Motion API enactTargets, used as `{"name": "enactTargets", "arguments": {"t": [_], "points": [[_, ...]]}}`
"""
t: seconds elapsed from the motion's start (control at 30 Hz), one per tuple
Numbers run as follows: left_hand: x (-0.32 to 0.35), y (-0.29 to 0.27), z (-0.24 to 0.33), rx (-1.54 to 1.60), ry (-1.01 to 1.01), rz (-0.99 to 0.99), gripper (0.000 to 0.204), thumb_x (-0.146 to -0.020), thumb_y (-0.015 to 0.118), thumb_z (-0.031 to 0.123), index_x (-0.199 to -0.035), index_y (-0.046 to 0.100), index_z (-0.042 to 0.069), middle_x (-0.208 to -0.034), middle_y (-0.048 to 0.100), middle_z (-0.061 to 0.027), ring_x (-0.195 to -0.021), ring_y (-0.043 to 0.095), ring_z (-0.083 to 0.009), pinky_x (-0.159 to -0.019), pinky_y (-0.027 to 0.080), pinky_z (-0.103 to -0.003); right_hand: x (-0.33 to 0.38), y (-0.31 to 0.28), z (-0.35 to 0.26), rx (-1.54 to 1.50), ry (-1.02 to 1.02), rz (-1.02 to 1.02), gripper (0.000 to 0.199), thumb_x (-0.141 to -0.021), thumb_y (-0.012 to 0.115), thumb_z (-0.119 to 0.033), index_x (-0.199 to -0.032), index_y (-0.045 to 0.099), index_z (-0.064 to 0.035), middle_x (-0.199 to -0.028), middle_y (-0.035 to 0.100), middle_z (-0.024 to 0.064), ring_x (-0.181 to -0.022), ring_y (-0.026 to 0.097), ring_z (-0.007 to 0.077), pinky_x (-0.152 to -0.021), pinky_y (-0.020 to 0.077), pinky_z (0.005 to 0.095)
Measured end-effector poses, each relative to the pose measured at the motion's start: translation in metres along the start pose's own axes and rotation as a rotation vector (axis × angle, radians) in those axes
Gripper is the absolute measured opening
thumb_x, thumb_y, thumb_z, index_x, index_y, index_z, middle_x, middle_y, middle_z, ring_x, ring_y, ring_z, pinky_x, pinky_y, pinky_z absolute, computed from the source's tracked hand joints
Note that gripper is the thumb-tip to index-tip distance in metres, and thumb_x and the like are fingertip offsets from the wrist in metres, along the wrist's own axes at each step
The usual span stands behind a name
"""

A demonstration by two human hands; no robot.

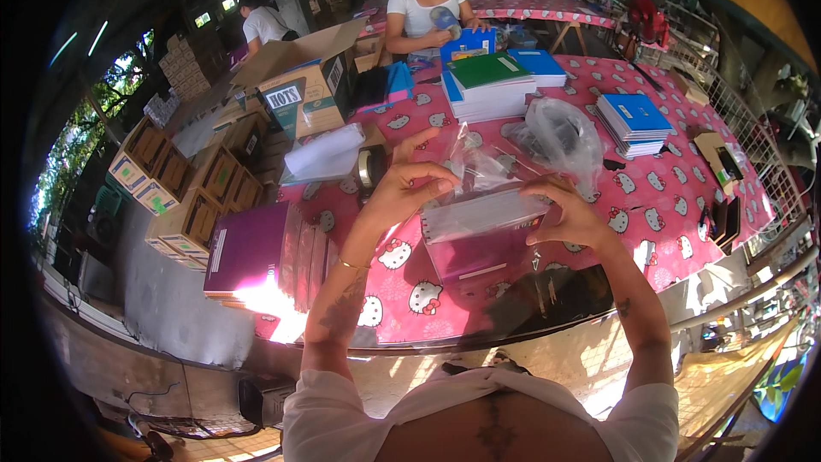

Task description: The person places notebooks into plastic bags, seals them with tape, hands them to another person, and then packs loose notebooks and other wrapped items into a cardboard box.

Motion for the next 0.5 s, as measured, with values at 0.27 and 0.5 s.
{"name": "enactTargets", "arguments": {"t": [0.27, 0.5], "points": [[-0.015, 0.05, -0.004, -0.107, 0.001, -0.042, 0.014, -0.08, 0.081, 0.024, -0.093, 0.08, 0.017, -0.159, 0.03, -0.0122, -0.146, 0.024, -0.0288, -0.117, 0.021, -0.044, -0.001, 0.042, -0.028, 0.37, -0.406, -0.228, 0.078, -0.066, 0.084, -0.048, -0.136, 0.058, -0.0252, -0.144, 0.052, 0.0047, -0.137, 0.043, 0.0268, -0.113, 0.0258, 0.0518], [-0.019, 0.085, -0.04, -0.442, -0.229, -0.125, 0.071, -0.075, 0.082, 0.041, -0.139, 0.054, 0.028, -0.161, 0.014, -0.0247, -0.15, 0.01, -0.0396, -0.117, 0.01, -0.06, -0.003, 0.046, -0.02, 0.376, -0.366, -0.234, 0.079, -0.068, 0.08, -0.054, -0.14, 0.055, -0.0321, -0.159, 0.029, 0.0135, -0.141, 0.037, 0.0336, -0.115, 0.0222, 0.0553]]}}
Point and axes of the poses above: each hand's wrist, its own x-axis away from the middle knuckle, its own y-axis out of the palm, z = x × y, the point moved 9 cm from there along -x, towards the middle knuckle
